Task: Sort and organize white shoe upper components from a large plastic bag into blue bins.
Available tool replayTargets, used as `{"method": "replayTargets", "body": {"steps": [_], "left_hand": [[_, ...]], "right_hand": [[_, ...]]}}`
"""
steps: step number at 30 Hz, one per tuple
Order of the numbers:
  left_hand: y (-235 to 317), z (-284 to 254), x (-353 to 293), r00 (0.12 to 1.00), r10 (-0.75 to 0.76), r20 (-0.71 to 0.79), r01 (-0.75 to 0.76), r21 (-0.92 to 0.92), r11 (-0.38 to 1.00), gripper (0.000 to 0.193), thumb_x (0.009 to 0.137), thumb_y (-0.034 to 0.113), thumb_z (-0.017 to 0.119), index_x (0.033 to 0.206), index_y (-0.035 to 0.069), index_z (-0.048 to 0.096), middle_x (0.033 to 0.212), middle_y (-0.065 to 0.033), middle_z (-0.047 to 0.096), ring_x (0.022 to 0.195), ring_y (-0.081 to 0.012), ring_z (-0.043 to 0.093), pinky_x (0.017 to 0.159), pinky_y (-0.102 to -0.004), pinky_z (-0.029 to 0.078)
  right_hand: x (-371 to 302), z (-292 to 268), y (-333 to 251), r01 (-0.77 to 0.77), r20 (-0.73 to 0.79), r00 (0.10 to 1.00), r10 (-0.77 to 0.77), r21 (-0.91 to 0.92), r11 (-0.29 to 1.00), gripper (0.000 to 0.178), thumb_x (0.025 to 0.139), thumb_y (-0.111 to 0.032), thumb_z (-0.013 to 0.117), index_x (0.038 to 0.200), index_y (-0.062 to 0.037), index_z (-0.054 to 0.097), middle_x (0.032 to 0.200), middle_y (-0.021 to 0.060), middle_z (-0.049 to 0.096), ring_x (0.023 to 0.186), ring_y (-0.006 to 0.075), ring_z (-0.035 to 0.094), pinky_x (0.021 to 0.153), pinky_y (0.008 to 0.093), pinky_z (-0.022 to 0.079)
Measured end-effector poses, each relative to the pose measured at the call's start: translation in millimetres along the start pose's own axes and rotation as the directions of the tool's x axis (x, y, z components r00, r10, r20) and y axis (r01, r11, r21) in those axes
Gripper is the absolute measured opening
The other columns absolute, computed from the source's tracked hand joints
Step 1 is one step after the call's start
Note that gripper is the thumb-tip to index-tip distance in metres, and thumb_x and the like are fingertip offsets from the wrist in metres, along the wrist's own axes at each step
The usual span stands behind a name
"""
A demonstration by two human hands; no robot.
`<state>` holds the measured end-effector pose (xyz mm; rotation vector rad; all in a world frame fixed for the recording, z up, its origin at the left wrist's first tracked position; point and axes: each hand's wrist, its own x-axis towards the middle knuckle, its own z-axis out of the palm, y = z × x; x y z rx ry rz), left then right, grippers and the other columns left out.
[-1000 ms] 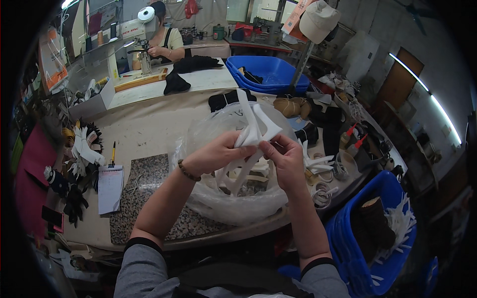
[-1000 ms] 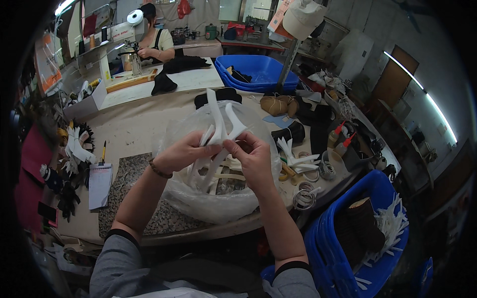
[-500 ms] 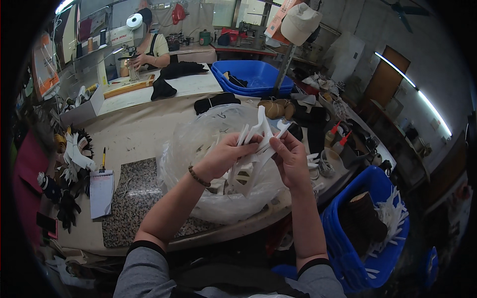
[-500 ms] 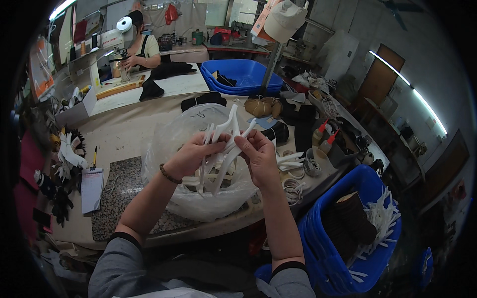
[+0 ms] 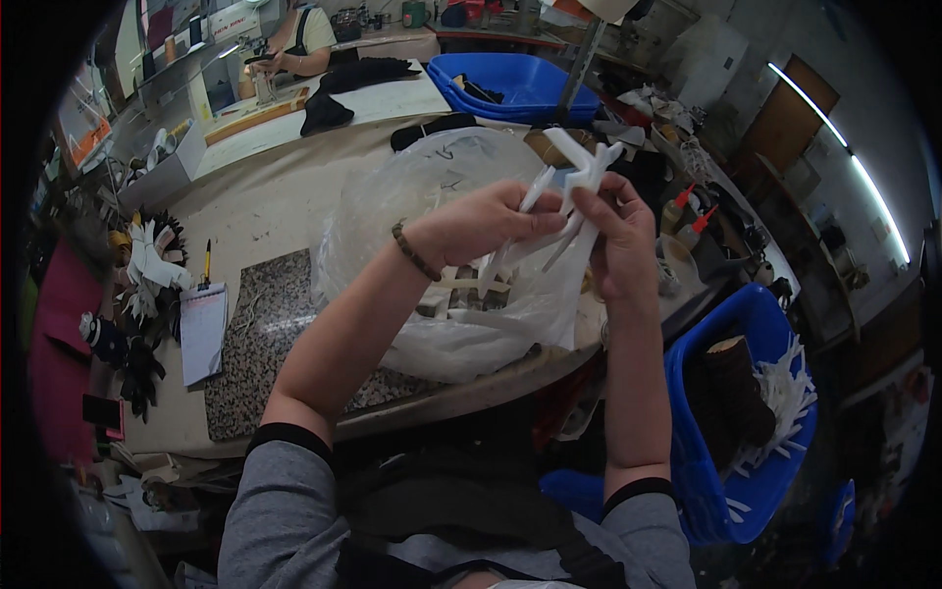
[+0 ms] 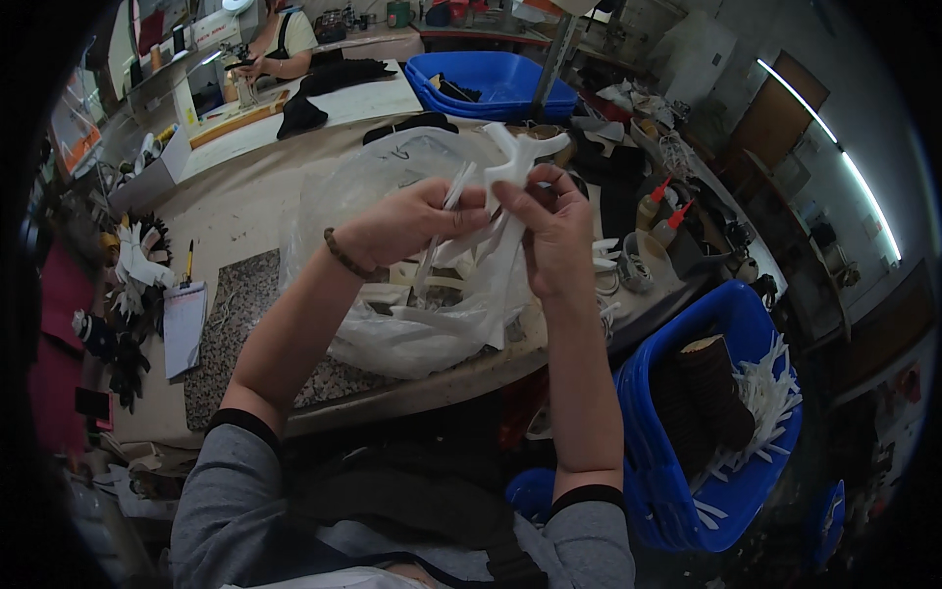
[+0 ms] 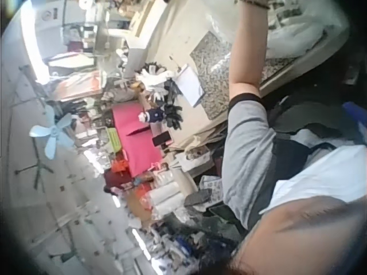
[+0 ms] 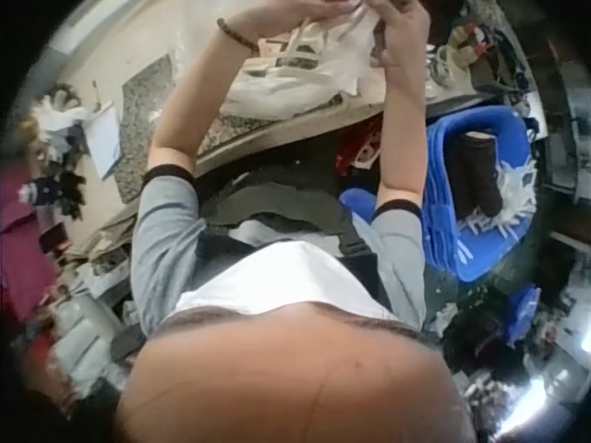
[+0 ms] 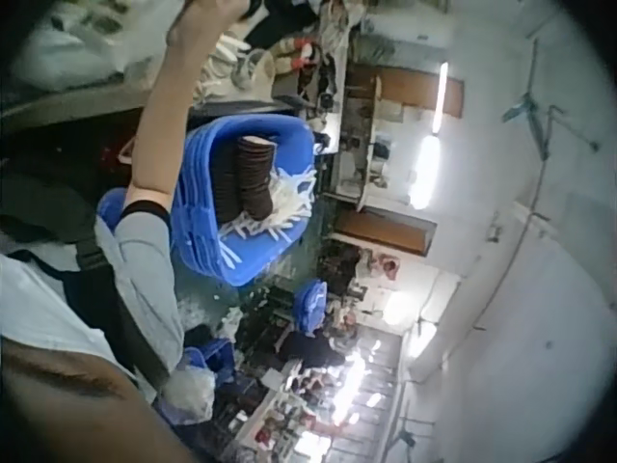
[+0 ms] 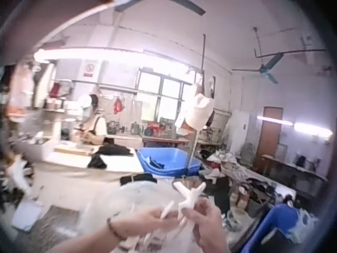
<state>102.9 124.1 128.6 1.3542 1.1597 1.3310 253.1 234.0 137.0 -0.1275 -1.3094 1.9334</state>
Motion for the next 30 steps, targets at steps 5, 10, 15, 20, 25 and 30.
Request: {"method": "replayTargets", "body": {"steps": [5, 10, 15, 20, 25, 30], "left_hand": [[22.9, -35.6, -29.7, 0.986, 0.017, -0.165, -0.006, 0.066, 0.998, 0.028, 0.096, 0.019, 0.06, 0.116, -0.002, 0.062, 0.109, -0.0077, 0.068, 0.097, -0.0117, 0.065, 0.078, -0.0256, 0.051], [-18.3, -67.8, -78.8, 0.889, -0.345, -0.302, 0.428, 0.818, 0.385, 0.023, 0.077, 0.018, 0.076, 0.092, 0.001, 0.07, 0.094, -0.0152, 0.071, 0.086, -0.0238, 0.069, 0.075, -0.0347, 0.055], [-129.2, -53.9, -81.6, 0.955, -0.117, -0.273, 0.274, 0.962, -0.009, 0.02, 0.067, 0.018, 0.076, 0.08, 0.004, 0.071, 0.085, -0.0167, 0.069, 0.088, -0.0329, 0.067, 0.081, -0.0404, 0.055], [-141.1, -70.3, -101.2, 0.855, -0.289, -0.431, 0.452, 0.892, 0.007, 0.018, 0.069, 0.014, 0.068, 0.084, 0.005, 0.069, 0.094, -0.0177, 0.066, 0.094, -0.0344, 0.064, 0.082, -0.0456, 0.052], [-119.0, -67.9, -85.0, 0.93, -0.234, -0.284, 0.301, 0.953, 0.038, 0.027, 0.067, 0.017, 0.073, 0.087, 0.001, 0.067, 0.091, -0.018, 0.063, 0.092, -0.0367, 0.061, 0.082, -0.0465, 0.05], [-69.1, -80.7, -82.8, 0.907, 0.08, -0.412, 0.342, 0.836, 0.428, 0.023, 0.088, 0.014, 0.063, 0.105, -0.001, 0.061, 0.091, -0.0127, 0.067, 0.077, -0.0192, 0.06, 0.065, -0.0354, 0.048]], "right_hand": [[7.0, -51.4, -36.9, 0.097, -0.175, 0.979, -0.1, -0.03, 0.995, 0.025, 0.082, -0.002, 0.074, 0.103, -0.0022, 0.06, 0.094, 0.0094, 0.067, 0.083, 0.0151, 0.067, 0.073, 0.0258, 0.055], [-4.6, -140.3, -118.9, 0.182, -0.267, 0.92, -0.287, -0.358, 0.916, 0.035, 0.086, -0.012, 0.073, 0.114, 0.0018, 0.059, 0.103, 0.0089, 0.064, 0.095, 0.0151, 0.062, 0.083, 0.0282, 0.051], [-88.4, -232.9, -249.4, 0.11, -0.286, 0.756, -0.589, -0.831, 0.545, 0.032, 0.087, -0.006, 0.07, 0.114, 0.0021, 0.056, 0.112, 0.0126, 0.062, 0.103, 0.0214, 0.061, 0.091, 0.0357, 0.05], [-154.7, -264.4, -272.7, -0.272, -0.198, 0.718, -0.668, -0.962, -0.007, 0.031, 0.077, -0.009, 0.08, 0.097, -0.0016, 0.057, 0.084, -0.0009, 0.059, 0.074, 0.0062, 0.055, 0.066, 0.0214, 0.045], [-223.1, -309.6, -281.3, -0.662, -0.295, 0.632, -0.716, -0.687, -0.301, 0.041, 0.061, -0.019, 0.087, 0.087, -0.0007, 0.061, 0.078, 0.0111, 0.063, 0.072, 0.0229, 0.062, 0.07, 0.0347, 0.05], [-303.1, -393.7, -258.4, -0.907, -0.588, 0.419, -0.692, -0.305, -0.29, 0.034, 0.061, -0.016, 0.085, 0.084, -0.0047, 0.063, 0.089, 0.0175, 0.067, 0.089, 0.0334, 0.065, 0.083, 0.0397, 0.051]]}}
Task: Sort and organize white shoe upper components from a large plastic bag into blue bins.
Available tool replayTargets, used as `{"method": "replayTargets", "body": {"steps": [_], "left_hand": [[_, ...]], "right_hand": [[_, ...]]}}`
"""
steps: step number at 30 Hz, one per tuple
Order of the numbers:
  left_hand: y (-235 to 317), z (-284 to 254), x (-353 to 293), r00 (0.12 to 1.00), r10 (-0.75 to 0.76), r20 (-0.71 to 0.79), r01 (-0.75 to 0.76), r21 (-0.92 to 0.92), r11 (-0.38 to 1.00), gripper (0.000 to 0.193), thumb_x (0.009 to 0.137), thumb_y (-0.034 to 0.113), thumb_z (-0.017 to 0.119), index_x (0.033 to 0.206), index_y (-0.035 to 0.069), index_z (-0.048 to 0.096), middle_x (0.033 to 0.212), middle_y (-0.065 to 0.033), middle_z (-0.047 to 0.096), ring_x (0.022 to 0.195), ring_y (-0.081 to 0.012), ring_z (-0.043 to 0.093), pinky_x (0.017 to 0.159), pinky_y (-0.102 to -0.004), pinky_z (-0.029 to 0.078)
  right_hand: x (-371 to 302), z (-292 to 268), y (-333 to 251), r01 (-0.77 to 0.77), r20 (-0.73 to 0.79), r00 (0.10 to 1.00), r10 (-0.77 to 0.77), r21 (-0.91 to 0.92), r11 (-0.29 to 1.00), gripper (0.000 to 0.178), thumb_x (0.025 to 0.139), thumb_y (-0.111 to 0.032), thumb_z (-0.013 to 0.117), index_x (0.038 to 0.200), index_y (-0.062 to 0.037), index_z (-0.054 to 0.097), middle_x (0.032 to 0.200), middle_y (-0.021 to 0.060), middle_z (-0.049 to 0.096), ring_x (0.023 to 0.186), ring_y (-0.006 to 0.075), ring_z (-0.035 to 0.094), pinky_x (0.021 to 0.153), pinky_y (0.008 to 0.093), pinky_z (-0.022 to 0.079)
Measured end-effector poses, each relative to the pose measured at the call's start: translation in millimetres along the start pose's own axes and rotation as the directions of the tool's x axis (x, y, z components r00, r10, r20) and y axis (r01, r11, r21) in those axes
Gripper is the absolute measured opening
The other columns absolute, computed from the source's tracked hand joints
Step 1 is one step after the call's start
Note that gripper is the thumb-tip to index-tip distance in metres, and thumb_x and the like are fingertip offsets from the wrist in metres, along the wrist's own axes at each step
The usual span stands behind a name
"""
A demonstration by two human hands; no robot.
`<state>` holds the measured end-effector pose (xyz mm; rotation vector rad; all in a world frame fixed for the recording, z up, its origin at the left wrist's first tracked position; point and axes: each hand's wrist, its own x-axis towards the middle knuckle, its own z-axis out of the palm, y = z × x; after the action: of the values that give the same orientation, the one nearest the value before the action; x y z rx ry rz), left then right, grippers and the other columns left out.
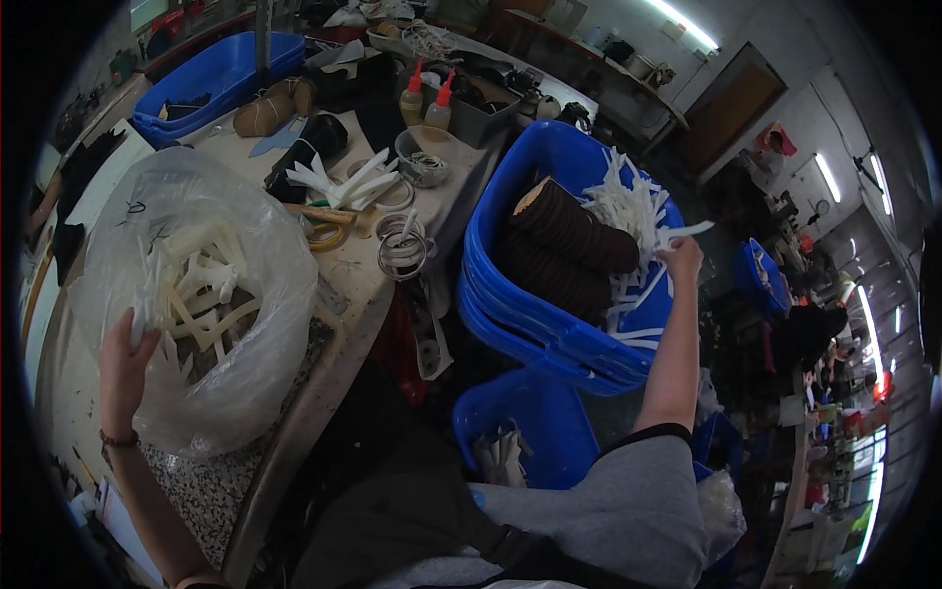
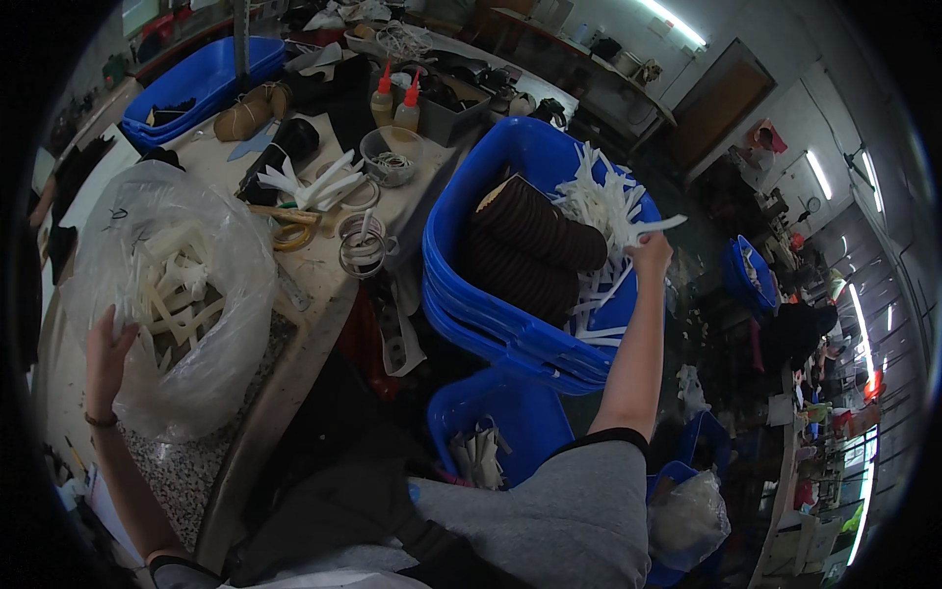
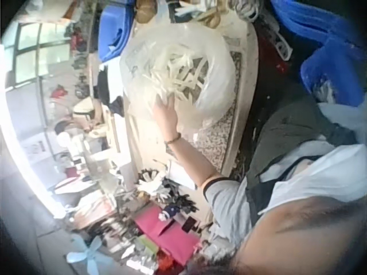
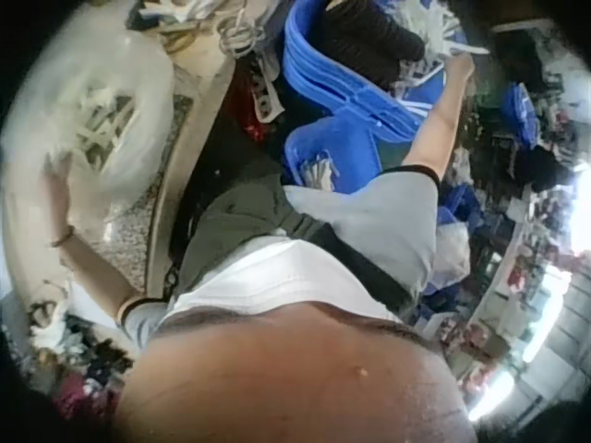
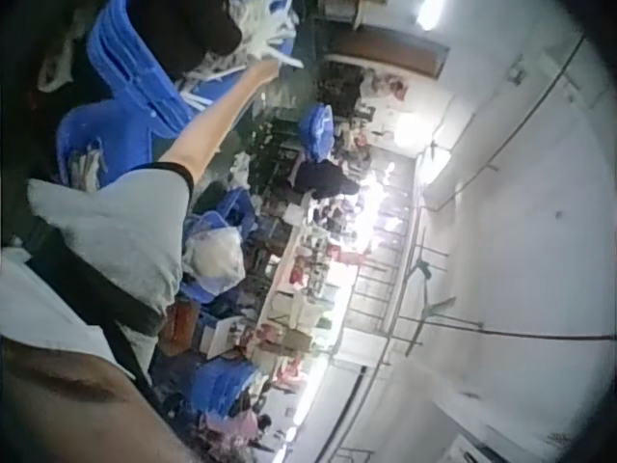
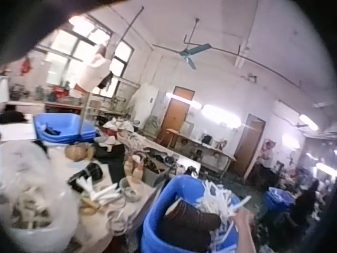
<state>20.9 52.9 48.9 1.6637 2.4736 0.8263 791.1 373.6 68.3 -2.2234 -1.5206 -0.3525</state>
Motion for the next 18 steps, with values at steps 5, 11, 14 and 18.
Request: {"method": "replayTargets", "body": {"steps": [5, 11, 14, 18], "left_hand": [[-22.2, -56.2, -16.7, 0.998, -0.06, 0.01, 0.057, -0.491, 0.869, 0.025, 0.097, 0.022, 0.055, 0.115, 0.005, 0.061, 0.096, -0.0018, 0.069, 0.081, -0.0076, 0.058, 0.071, -0.0255, 0.046], [28.0, -59.7, 17.3, 0.989, -0.012, -0.15, -0.113, -0.793, 0.599, 0.029, 0.101, 0.033, 0.051, 0.113, 0.007, 0.056, 0.098, -0.003, 0.068, 0.095, -0.0102, 0.06, 0.086, -0.0287, 0.046], [32.2, -72.8, 16.1, 0.976, -0.068, -0.208, -0.141, -0.836, 0.53, 0.031, 0.101, 0.035, 0.05, 0.112, 0.007, 0.057, 0.098, -0.0054, 0.068, 0.095, -0.0128, 0.063, 0.084, -0.0315, 0.049], [33.8, -88.8, 9.3, 0.948, -0.177, -0.265, -0.152, -0.865, 0.478, 0.035, 0.1, 0.038, 0.051, 0.116, 0.006, 0.054, 0.098, -0.0084, 0.067, 0.094, -0.0165, 0.065, 0.08, -0.0333, 0.054]], "right_hand": [[-22.7, 90.6, 32.5, -0.062, 0.753, 0.645, -0.127, 0.218, 0.974, 0.066, 0.07, -0.029, 0.084, 0.123, 0.0007, 0.057, 0.098, 0.0133, 0.069, 0.075, 0.027, 0.067, 0.058, 0.0417, 0.056], [-22.1, -20.0, -63.7, 0.193, 0.325, 0.941, -0.098, -0.277, 0.941, 0.059, 0.059, -0.029, 0.09, 0.1, 0.0033, 0.062, 0.106, 0.0232, 0.067, 0.104, 0.0381, 0.063, 0.084, 0.0485, 0.051], [-61.0, -64.3, -177.9, 0.246, 0.186, 0.962, -0.202, -0.257, 0.935, 0.05, 0.071, -0.028, 0.082, 0.103, 0.0023, 0.061, 0.11, 0.0222, 0.065, 0.103, 0.0379, 0.063, 0.084, 0.0479, 0.05], [-187.9, -123.0, -347.8, 0.502, -0.061, 0.69, -0.722, 0.759, 0.415, 0.038, 0.078, -0.022, 0.077, 0.106, 0.0005, 0.065, 0.095, 0.0155, 0.068, 0.091, 0.0243, 0.066, 0.083, 0.0338, 0.05]]}}
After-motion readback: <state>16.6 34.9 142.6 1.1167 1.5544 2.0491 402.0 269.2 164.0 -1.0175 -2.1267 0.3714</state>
